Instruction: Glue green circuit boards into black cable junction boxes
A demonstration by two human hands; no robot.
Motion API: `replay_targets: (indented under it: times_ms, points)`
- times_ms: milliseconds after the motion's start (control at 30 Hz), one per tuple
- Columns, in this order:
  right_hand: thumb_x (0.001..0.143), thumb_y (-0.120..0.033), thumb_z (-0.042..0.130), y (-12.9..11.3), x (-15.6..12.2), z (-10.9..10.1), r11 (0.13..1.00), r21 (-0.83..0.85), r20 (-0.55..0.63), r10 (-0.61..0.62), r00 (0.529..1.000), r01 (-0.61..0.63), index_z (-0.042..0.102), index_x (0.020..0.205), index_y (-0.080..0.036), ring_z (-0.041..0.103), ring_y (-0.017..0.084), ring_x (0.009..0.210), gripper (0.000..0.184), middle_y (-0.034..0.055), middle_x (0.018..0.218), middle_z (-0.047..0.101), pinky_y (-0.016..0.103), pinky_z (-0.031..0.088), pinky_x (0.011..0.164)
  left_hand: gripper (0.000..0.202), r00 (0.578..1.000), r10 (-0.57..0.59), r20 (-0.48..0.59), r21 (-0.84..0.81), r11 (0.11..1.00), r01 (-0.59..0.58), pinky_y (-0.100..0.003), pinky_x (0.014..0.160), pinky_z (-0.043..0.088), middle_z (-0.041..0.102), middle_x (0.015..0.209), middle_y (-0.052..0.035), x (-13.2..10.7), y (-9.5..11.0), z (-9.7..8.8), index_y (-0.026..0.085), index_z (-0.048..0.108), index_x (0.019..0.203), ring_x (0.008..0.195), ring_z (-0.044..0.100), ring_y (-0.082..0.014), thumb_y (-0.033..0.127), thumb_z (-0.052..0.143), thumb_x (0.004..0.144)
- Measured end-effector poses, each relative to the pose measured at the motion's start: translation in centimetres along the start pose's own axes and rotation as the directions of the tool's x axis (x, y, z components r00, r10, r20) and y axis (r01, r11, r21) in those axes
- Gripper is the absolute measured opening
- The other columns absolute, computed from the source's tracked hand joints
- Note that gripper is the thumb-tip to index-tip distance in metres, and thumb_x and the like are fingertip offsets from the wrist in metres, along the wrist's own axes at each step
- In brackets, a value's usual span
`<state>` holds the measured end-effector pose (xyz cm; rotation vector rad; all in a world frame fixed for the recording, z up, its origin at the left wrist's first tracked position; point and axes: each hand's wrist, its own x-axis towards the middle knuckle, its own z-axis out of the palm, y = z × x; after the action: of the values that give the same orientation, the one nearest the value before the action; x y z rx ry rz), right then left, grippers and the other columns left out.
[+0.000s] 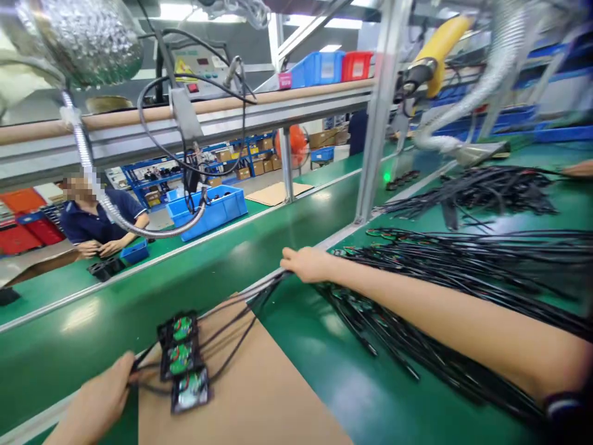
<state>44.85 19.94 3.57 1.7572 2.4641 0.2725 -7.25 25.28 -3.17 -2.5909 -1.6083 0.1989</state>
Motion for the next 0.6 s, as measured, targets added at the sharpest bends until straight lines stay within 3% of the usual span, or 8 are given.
replay_targets:
  times_ms: [33, 167, 267, 333, 400, 467, 533, 600]
  points:
    - [0.089, -0.013, 0.046, 1.7, 1.7, -1.0, 0.999, -0.023, -0.011, 0.023, 1.0, -0.023, 0.056, 0.114, -0.015, 0.064, 0.02, 0.081, 0.027, 0.0147, 0.117, 0.055, 0.034, 0.049, 0.07, 0.031, 0.998, 0.011, 0.058, 0.003, 1.0, -0.011, -0.037, 0.076, 0.051, 0.068, 0.105, -0.0106, 1.7, -0.5, -1.1, 0.02, 0.05, 0.106, 0.093, 0.068, -0.0267, 0.011, 0.032, 0.084]
    - [0.093, -0.032, 0.054, 5.7, 9.0, -4.3, 0.987, -0.113, -0.044, 0.108, 0.993, -0.112, 0.057, 0.115, -0.016, 0.061, 0.018, 0.093, 0.027, 0.0078, 0.112, 0.06, 0.038, 0.052, 0.08, 0.018, 0.998, -0.057, 0.014, -0.036, 0.998, 0.057, -0.033, 0.083, 0.049, 0.066, 0.107, -0.0054, 9.2, -1.7, -4.2, 0.02, 0.054, 0.104, 0.097, 0.064, -0.0194, 0.017, 0.04, 0.094]
    - [0.093, -0.034, 0.056, 6.7, 12.4, -5.5, 0.963, -0.165, -0.101, 0.198, 0.975, -0.213, 0.057, 0.116, -0.016, 0.06, 0.02, 0.098, 0.029, 0.0083, 0.116, 0.059, 0.04, 0.052, 0.083, 0.026, 0.987, -0.152, -0.056, -0.012, 0.988, 0.152, -0.042, 0.086, 0.05, 0.062, 0.11, -0.0076, 13.2, -1.8, -4.3, 0.015, 0.058, 0.111, 0.097, 0.062, -0.0208, 0.034, 0.052, 0.095]
    - [0.092, -0.033, 0.056, 6.5, 13.2, -5.4, 0.945, -0.185, -0.14, 0.245, 0.959, -0.268, 0.056, 0.119, -0.016, 0.059, 0.022, 0.103, 0.031, 0.0091, 0.12, 0.057, 0.043, 0.051, 0.086, 0.035, 0.973, -0.207, -0.1, 0.017, 0.978, 0.21, -0.048, 0.093, 0.045, 0.058, 0.12, -0.01, 14.3, -1.7, -3.5, 0.015, 0.056, 0.119, 0.107, 0.058, -0.0249, 0.036, 0.058, 0.091]
    - [0.092, -0.033, 0.057, 5.5, 13.4, -4.6, 0.942, -0.194, -0.151, 0.247, 0.957, -0.273, 0.055, 0.121, -0.016, 0.057, 0.023, 0.107, 0.034, 0.0095, 0.123, 0.056, 0.045, 0.049, 0.089, 0.051, 0.961, -0.243, -0.13, 0.036, 0.968, 0.249, -0.05, 0.101, 0.038, 0.051, 0.133, -0.0139, 13.8, -1.7, -2.4, 0.015, 0.05, 0.13, 0.121, 0.049, -0.0298, 0.031, 0.065, 0.084]
    - [0.092, -0.034, 0.057, 3.9, 13.0, -3.7, 0.956, -0.189, -0.132, 0.2, 0.971, -0.222, 0.055, 0.121, -0.016, 0.056, 0.024, 0.109, 0.034, 0.0096, 0.124, 0.055, 0.047, 0.048, 0.091, 0.067, 0.954, -0.261, -0.149, 0.046, 0.962, 0.271, -0.048, 0.105, 0.032, 0.041, 0.144, -0.0168, 11.7, -2.3, -1.4, 0.015, 0.042, 0.139, 0.131, 0.04, -0.0325, 0.025, 0.065, 0.076]
    - [0.091, -0.035, 0.057, 2.0, 12.0, -3.3, 0.974, -0.171, -0.111, 0.129, 0.985, -0.147, 0.057, 0.118, -0.016, 0.056, 0.023, 0.108, 0.032, 0.009, 0.121, 0.057, 0.046, 0.047, 0.091, 0.066, 0.946, -0.276, -0.168, 0.057, 0.956, 0.289, -0.048, 0.105, 0.03, 0.035, 0.149, -0.0164, 8.0, -3.6, -0.5, 0.016, 0.041, 0.14, 0.136, 0.035, -0.0331, 0.025, 0.058, 0.077]
    - [0.09, -0.036, 0.059, 0.6, 10.4, -4.3, 0.985, -0.144, -0.12, 0.079, 0.99, -0.096, 0.06, 0.11, -0.015, 0.059, 0.021, 0.102, 0.029, 0.0073, 0.113, 0.061, 0.043, 0.048, 0.088, 0.057, 0.934, -0.3, -0.194, 0.062, 0.946, 0.317, -0.052, 0.103, 0.033, 0.038, 0.148, -0.0162, 3.4, -5.5, 0.3, 0.017, 0.049, 0.136, 0.134, 0.038, -0.0351, 0.029, 0.052, 0.08]
